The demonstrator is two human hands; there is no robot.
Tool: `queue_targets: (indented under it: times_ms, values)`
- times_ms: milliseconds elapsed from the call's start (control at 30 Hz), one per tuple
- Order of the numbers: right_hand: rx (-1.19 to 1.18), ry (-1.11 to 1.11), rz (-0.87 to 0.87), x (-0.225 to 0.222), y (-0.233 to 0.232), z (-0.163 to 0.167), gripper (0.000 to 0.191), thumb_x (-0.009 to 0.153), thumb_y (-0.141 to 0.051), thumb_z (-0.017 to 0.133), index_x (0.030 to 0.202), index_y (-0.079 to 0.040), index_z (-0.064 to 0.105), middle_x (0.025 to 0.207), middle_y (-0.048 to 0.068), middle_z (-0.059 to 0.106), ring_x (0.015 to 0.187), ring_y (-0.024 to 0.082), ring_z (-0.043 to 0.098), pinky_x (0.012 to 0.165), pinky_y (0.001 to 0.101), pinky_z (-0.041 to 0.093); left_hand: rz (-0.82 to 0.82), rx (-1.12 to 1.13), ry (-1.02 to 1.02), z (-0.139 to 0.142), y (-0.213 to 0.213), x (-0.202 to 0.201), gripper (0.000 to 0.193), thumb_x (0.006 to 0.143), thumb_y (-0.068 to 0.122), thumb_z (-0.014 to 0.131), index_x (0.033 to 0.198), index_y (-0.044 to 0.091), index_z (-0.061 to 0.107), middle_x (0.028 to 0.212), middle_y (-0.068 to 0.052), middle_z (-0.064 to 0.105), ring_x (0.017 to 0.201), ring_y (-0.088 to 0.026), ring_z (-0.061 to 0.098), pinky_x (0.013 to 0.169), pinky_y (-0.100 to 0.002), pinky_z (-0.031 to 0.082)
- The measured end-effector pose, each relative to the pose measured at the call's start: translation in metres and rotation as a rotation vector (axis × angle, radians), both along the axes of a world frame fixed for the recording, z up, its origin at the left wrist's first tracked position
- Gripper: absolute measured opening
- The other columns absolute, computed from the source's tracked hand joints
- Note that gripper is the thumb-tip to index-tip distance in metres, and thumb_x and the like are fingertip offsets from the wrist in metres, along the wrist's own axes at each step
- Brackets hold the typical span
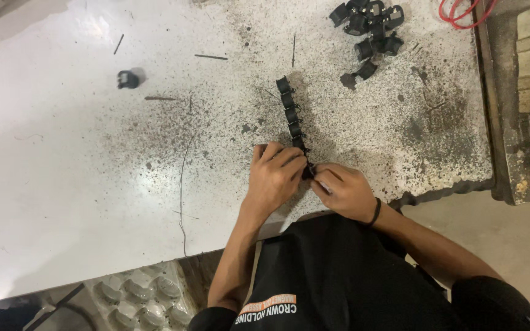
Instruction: The person solders copper wire leads onto black plastic rotor components at a workbench using a soldering iron, then arranges the finished parts into rows and trays. They move batches of components aside, place parts one at a time on the bench, and work along a row of assembled units.
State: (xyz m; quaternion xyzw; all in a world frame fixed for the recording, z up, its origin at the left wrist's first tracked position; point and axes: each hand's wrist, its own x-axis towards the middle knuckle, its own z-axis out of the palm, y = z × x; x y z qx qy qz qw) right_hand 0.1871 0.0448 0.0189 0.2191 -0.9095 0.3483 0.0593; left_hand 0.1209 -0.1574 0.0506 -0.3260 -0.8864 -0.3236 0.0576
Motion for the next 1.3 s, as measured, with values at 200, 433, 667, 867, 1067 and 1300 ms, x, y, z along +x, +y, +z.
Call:
queue_targets:
  times_ms: [200,433,667,867,1067,1300]
  values:
    - [0.627,0.465,-0.248,-0.092,0.067,0.025,0.037,0.079,0.004,0.066,0.113,-0.008,0.077,0.123,0.007,0.071,0.109,0.020,0.064,0.084,0.0375,0.047,-0.009,-0.012,0.063,0.003,0.001,0.004,0.021,0.080,0.006,0.079,0.100,0.010,0.074,0.113,0.000,0.071,0.104,-0.023,0.061,0.091,-0.044,0.046]
    - [0.610,0.270,-0.229,-0.088,0.075,0.039,0.037,0.096,-0.014,0.075,0.132,-0.006,0.071,0.107,0.006,0.061,0.107,0.022,0.057,0.101,0.0463,0.040,-0.051,0.028,0.061,0.007,-0.008,0.018,0.022,0.079,0.010,0.082,0.098,0.013,0.072,0.113,0.002,0.069,0.106,-0.022,0.061,0.092,-0.046,0.046]
    - [0.211,-0.163,-0.248,-0.026,0.060,0.045,0.022,0.090,-0.021,0.081,0.105,-0.007,0.077,0.082,0.010,0.074,0.064,0.021,0.066,0.070,0.0393,0.050,-0.047,-0.031,-0.007,0.003,0.000,0.025,0.026,0.076,0.012,0.081,0.101,0.010,0.073,0.111,-0.003,0.068,0.104,-0.024,0.061,0.090,-0.047,0.045]
    - [-0.028,0.068,-0.052,0.033,0.010,0.013,0.014,0.087,-0.013,0.081,0.095,-0.003,0.075,0.075,0.008,0.072,0.066,0.022,0.067,0.070,0.0353,0.052,-0.021,0.014,-0.026,0.003,-0.003,0.025,0.022,0.079,0.010,0.080,0.101,0.012,0.073,0.112,0.001,0.069,0.107,-0.024,0.061,0.091,-0.046,0.045]
    - [0.157,-0.013,-0.058,-0.010,0.015,0.009,0.020,0.092,-0.026,0.078,0.077,-0.014,0.074,0.067,0.003,0.068,0.060,0.016,0.060,0.078,0.0369,0.051,-0.014,-0.019,0.023,0.002,0.000,0.027,0.023,0.078,0.008,0.079,0.100,0.011,0.074,0.111,0.000,0.069,0.106,-0.024,0.060,0.091,-0.046,0.045]
    - [0.697,0.504,-0.546,-0.144,0.079,0.007,0.049,0.091,-0.041,0.081,0.117,-0.002,0.068,0.104,0.012,0.062,0.095,0.027,0.059,0.081,0.0429,0.045,-0.030,-0.093,0.140,0.009,-0.006,0.037,0.028,0.078,0.008,0.080,0.106,0.009,0.074,0.117,-0.001,0.069,0.109,-0.022,0.060,0.096,-0.047,0.046]
